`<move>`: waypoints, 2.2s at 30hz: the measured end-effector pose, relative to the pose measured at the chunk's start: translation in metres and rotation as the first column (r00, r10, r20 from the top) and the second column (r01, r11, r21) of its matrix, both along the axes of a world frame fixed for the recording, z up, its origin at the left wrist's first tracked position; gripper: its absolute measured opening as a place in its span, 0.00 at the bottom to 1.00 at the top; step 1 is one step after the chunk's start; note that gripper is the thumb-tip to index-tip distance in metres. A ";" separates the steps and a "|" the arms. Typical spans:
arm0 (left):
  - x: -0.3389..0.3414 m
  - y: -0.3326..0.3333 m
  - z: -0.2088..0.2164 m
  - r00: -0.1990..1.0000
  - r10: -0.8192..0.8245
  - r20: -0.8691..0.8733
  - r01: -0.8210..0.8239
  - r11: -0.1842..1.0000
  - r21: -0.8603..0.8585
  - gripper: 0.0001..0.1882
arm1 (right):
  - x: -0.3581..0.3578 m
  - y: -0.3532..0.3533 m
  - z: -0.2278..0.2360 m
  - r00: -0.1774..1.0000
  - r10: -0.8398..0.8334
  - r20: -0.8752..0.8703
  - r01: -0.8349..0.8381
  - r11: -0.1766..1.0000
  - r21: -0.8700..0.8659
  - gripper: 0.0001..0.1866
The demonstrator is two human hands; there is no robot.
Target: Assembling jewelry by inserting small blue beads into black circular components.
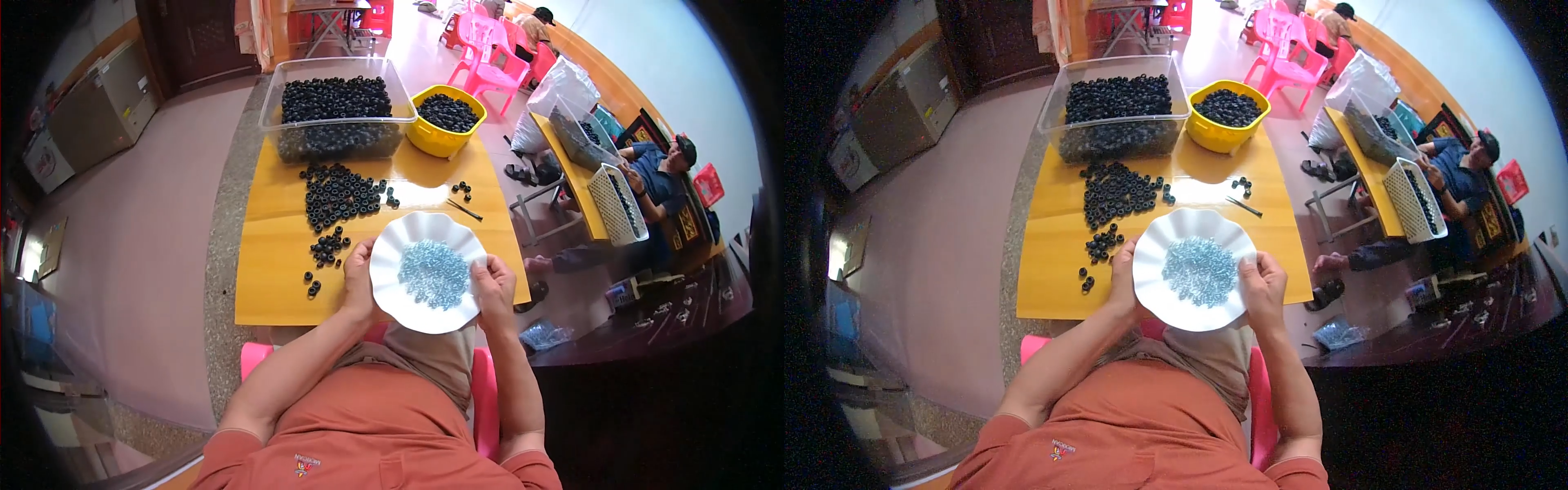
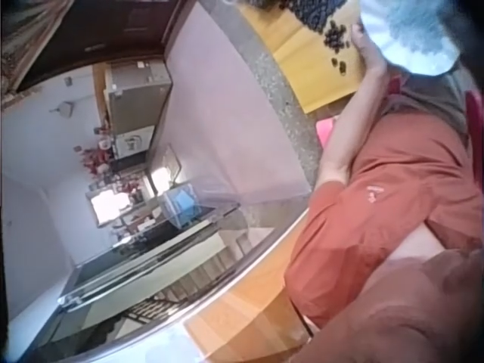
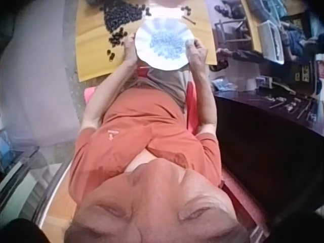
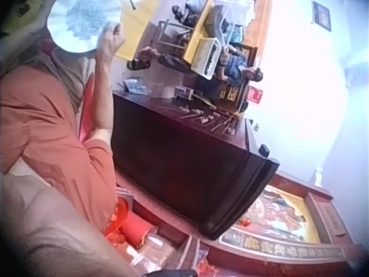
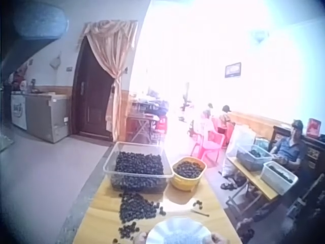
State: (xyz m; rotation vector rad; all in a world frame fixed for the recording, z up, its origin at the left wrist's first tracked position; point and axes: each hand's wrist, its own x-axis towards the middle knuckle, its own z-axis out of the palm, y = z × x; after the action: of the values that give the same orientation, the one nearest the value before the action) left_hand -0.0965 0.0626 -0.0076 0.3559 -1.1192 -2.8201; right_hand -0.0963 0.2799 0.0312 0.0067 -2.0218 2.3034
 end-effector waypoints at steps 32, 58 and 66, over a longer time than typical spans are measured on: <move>0.007 0.006 0.006 0.998 -0.061 0.001 0.061 0.998 -0.021 0.12 | -0.001 0.002 -0.014 1.000 0.006 0.018 -0.006 1.000 -0.028 0.08; 0.013 0.007 0.012 0.991 -0.136 0.017 0.132 0.983 0.124 0.12 | 0.007 0.005 -0.011 1.000 0.028 0.010 -0.027 0.997 -0.069 0.08; 0.002 -0.004 0.004 0.978 -0.207 0.011 0.205 0.975 0.085 0.09 | 0.003 0.018 0.001 0.984 0.152 0.097 -0.151 0.988 -0.019 0.10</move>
State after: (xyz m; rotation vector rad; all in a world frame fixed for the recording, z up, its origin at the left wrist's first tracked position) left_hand -0.0947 0.0588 -0.0034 0.2905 -1.1039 -3.0575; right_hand -0.0934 0.2980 0.0326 0.0493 -2.1245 2.4514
